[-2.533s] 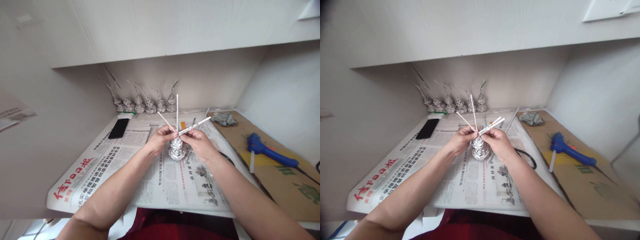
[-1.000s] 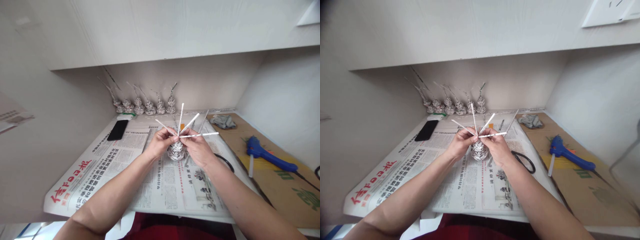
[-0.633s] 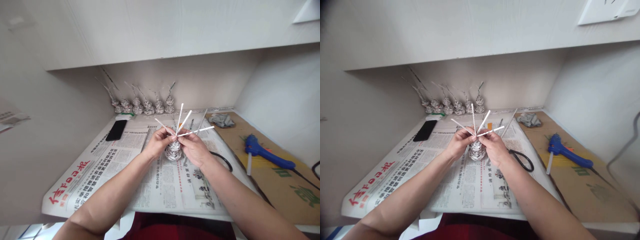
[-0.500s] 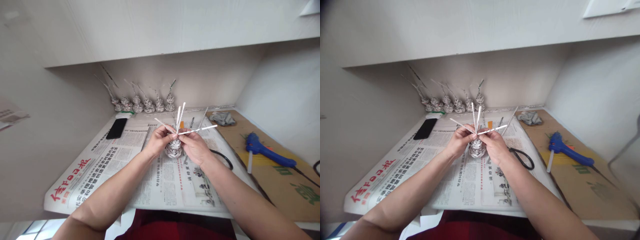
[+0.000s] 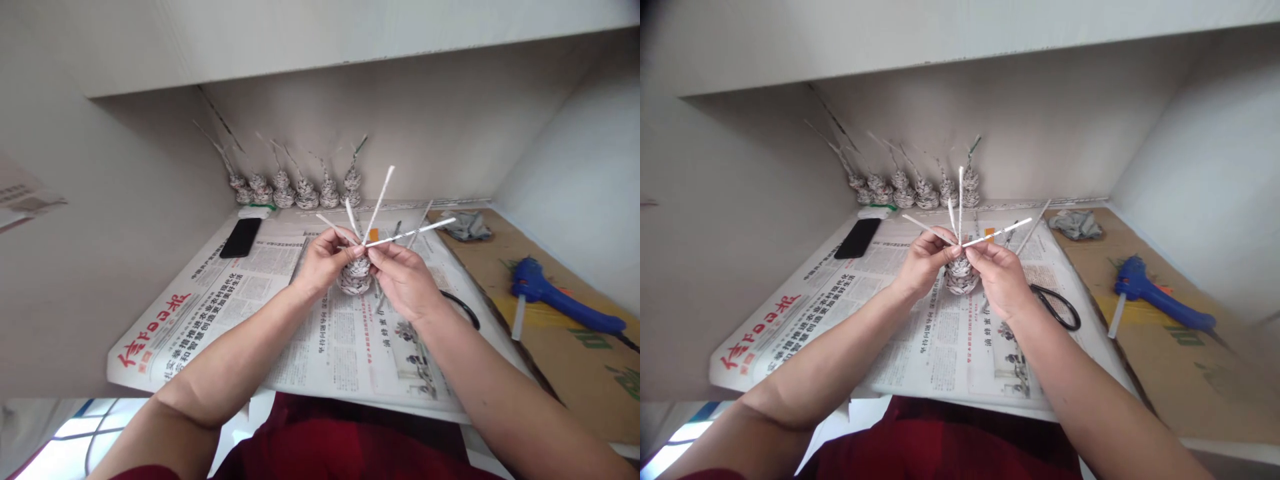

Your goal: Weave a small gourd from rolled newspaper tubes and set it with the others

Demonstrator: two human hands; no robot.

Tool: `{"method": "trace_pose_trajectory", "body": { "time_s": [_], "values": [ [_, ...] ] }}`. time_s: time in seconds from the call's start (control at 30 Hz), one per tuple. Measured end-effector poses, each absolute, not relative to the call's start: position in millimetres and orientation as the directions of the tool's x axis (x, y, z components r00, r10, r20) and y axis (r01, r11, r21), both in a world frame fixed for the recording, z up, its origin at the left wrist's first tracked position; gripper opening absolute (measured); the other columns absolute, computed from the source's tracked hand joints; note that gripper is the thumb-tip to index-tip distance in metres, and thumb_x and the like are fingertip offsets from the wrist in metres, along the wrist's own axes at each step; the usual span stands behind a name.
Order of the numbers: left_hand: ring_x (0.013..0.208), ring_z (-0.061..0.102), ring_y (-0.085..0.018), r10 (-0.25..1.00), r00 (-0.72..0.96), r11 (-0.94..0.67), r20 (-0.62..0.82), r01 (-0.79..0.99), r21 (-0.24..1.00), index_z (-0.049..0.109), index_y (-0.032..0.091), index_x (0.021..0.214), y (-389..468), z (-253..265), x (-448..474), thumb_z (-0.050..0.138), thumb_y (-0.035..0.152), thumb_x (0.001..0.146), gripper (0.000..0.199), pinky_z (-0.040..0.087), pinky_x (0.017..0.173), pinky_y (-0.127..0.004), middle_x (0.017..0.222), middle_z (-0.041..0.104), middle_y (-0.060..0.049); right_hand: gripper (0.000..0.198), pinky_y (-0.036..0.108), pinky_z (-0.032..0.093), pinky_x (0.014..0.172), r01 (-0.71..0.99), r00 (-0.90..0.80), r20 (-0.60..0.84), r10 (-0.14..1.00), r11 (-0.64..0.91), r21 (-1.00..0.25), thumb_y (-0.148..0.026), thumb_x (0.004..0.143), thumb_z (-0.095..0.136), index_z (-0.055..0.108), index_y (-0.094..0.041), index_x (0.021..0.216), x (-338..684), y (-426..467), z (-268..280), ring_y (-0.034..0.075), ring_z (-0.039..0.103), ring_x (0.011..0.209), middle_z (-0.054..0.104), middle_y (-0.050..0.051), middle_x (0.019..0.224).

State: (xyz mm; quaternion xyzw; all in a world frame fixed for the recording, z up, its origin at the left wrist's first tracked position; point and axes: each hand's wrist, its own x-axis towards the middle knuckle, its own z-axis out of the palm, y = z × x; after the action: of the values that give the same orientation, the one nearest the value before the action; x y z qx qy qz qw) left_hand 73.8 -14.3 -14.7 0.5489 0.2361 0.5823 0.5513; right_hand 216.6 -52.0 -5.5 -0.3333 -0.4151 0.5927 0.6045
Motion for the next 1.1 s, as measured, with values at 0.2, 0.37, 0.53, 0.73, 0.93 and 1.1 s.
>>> {"method": "trace_pose_trajectory", "body": {
  "time_s": [0.2, 0.37, 0.53, 0.73, 0.93, 1.1],
  "values": [
    [0.074, 0.057, -0.010, 0.891, 0.193, -0.343, 0.411, -0.306, 0.888, 0.065, 0.017, 0.082, -11.9, -19.2, 72.3, 0.086, 0.032, 0.070, 0.028, 0.047, 0.073, -0.024, 0.079, 0.063, 0.001, 0.021, 0.034, 0.047, 0.080, -0.440, -0.033, 0.114, 0.993, 0.088, -0.893, -0.033, 0.063, 0.090, 0.073, -0.023, 0.071, 214.4, -54.2, -4.2, 0.013, 0.058, 0.071, 0.070, -0.002, 0.075],
    [0.074, 0.058, -0.010, 0.897, 0.146, -0.376, 0.417, -0.246, 0.893, 0.058, 0.017, 0.078, -16.4, -16.3, 74.0, 0.087, 0.032, 0.068, 0.034, 0.048, 0.075, -0.024, 0.077, 0.061, 0.002, 0.022, 0.035, 0.049, 0.080, -0.417, 0.034, 0.113, 0.993, 0.117, -0.901, -0.034, 0.063, 0.090, 0.074, -0.023, 0.073, 211.9, -54.5, -5.8, 0.014, 0.061, 0.073, 0.072, -0.001, 0.076],
    [0.072, 0.059, -0.010, 0.903, 0.131, -0.380, 0.409, -0.197, 0.904, 0.057, 0.016, 0.078, -21.7, -10.1, 75.7, 0.087, 0.033, 0.067, 0.036, 0.048, 0.073, -0.024, 0.075, 0.063, 0.002, 0.025, 0.035, 0.049, 0.078, -0.426, 0.100, 0.095, 0.990, 0.129, -0.896, -0.034, 0.060, 0.091, 0.073, -0.022, 0.071, 208.8, -55.6, -4.2, 0.015, 0.063, 0.073, 0.072, -0.001, 0.075],
    [0.076, 0.062, -0.011, 0.894, 0.161, -0.390, 0.418, -0.180, 0.903, 0.066, 0.016, 0.085, -24.2, -7.6, 75.6, 0.087, 0.030, 0.069, 0.030, 0.050, 0.077, -0.025, 0.080, 0.067, -0.001, 0.019, 0.031, 0.042, 0.064, -0.423, 0.115, 0.062, 0.991, 0.106, -0.900, -0.035, 0.063, 0.088, 0.074, -0.023, 0.068, 212.0, -52.3, -6.3, 0.015, 0.059, 0.068, 0.072, 0.000, 0.072],
    [0.076, 0.061, -0.011, 0.891, 0.165, -0.379, 0.423, -0.243, 0.893, 0.071, 0.018, 0.091, -22.8, -11.8, 76.0, 0.087, 0.026, 0.068, 0.029, 0.052, 0.077, -0.026, 0.084, 0.070, -0.001, 0.024, 0.031, 0.039, 0.060, -0.363, 0.087, 0.096, 0.992, 0.121, -0.924, -0.044, 0.074, 0.082, 0.073, -0.023, 0.069, 214.7, -48.8, -11.0, 0.015, 0.056, 0.067, 0.065, 0.000, 0.067],
    [0.072, 0.060, -0.010, 0.910, 0.163, -0.322, 0.382, -0.304, 0.897, 0.070, 0.017, 0.086, -20.9, -12.7, 77.0, 0.088, 0.027, 0.066, 0.028, 0.051, 0.074, -0.024, 0.078, 0.068, 0.001, 0.026, 0.031, 0.040, 0.062, -0.353, 0.077, 0.125, 0.989, 0.144, -0.925, -0.048, 0.074, 0.082, 0.074, -0.024, 0.071, 215.3, -48.3, -12.4, 0.014, 0.055, 0.068, 0.066, 0.000, 0.071]
  ]
}}
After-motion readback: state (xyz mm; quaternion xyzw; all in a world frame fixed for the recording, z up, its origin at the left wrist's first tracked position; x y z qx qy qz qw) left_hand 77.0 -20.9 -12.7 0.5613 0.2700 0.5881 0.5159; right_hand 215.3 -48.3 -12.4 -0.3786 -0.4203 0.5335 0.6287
